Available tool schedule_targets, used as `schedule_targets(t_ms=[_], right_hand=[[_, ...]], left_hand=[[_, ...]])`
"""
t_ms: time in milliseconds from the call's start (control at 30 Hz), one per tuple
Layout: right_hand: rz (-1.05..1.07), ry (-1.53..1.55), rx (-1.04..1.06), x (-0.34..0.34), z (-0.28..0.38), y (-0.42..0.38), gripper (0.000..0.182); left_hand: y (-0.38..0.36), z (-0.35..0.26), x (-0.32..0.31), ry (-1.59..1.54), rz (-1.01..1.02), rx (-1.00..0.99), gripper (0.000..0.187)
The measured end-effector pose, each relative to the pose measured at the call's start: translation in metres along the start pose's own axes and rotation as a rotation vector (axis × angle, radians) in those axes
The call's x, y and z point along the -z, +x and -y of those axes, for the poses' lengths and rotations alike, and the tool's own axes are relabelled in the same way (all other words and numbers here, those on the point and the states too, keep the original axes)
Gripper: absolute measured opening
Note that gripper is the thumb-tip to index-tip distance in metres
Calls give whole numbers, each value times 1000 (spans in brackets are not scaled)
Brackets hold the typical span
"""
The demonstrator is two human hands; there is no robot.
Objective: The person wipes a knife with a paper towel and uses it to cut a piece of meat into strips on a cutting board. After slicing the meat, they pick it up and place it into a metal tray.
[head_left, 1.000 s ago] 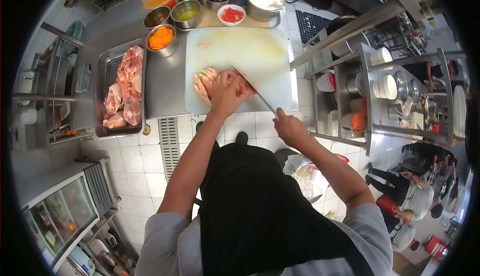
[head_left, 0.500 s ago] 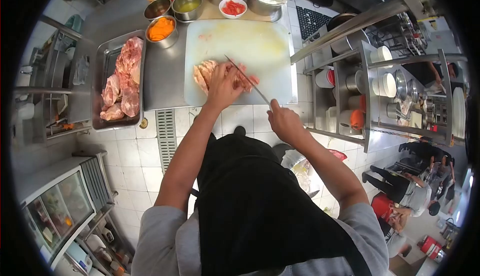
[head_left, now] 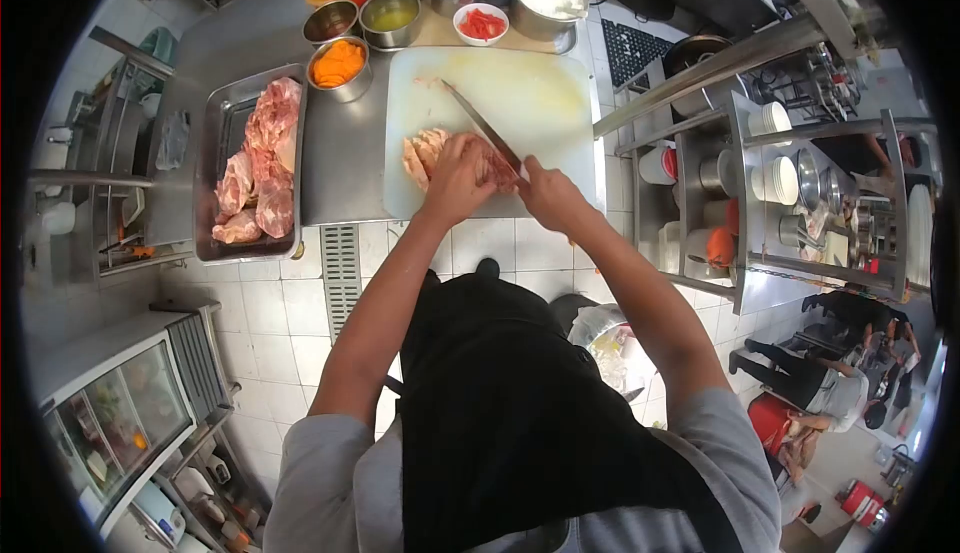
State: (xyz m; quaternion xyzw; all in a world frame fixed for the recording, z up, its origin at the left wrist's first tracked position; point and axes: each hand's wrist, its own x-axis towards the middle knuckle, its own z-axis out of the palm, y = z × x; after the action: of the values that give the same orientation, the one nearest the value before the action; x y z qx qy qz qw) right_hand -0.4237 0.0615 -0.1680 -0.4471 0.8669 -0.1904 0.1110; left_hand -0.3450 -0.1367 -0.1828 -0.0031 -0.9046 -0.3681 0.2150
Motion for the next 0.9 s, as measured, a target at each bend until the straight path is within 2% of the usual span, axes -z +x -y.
schedule_targets(t_ms=[67, 267, 500, 567, 633, 767, 800, 867, 900], right_hand=[[66, 55, -271, 44, 44, -25, 30], [198, -15, -385, 49, 67, -72, 25], [225, 8, -427, 48, 73, -103, 24], [243, 49, -471, 45, 73, -109, 29], [233, 31, -453, 32, 63, -94, 30], [104, 51, -383, -7, 41, -41, 28], [92, 53, -378, -3, 31, -29, 28], [124, 286, -288, 16, 15, -32, 28], [111, 280, -285, 21, 20, -32, 28]], left_hand=[[-3, 4, 3, -52, -5, 10, 38], [-3, 6, 1, 98, 2, -15, 41], [-2, 3, 1, 53, 14, -17, 41], [-1, 7, 2, 54, 17, -12, 41], [0, 9, -1, 104, -18, -70, 43], [-2, 5, 2, 86, -12, -16, 41], [-1, 9, 1, 68, -22, -19, 41], [-3, 5, -5, 27, -23, -38, 41], [-1, 8, -2, -10, -4, -31, 41]])
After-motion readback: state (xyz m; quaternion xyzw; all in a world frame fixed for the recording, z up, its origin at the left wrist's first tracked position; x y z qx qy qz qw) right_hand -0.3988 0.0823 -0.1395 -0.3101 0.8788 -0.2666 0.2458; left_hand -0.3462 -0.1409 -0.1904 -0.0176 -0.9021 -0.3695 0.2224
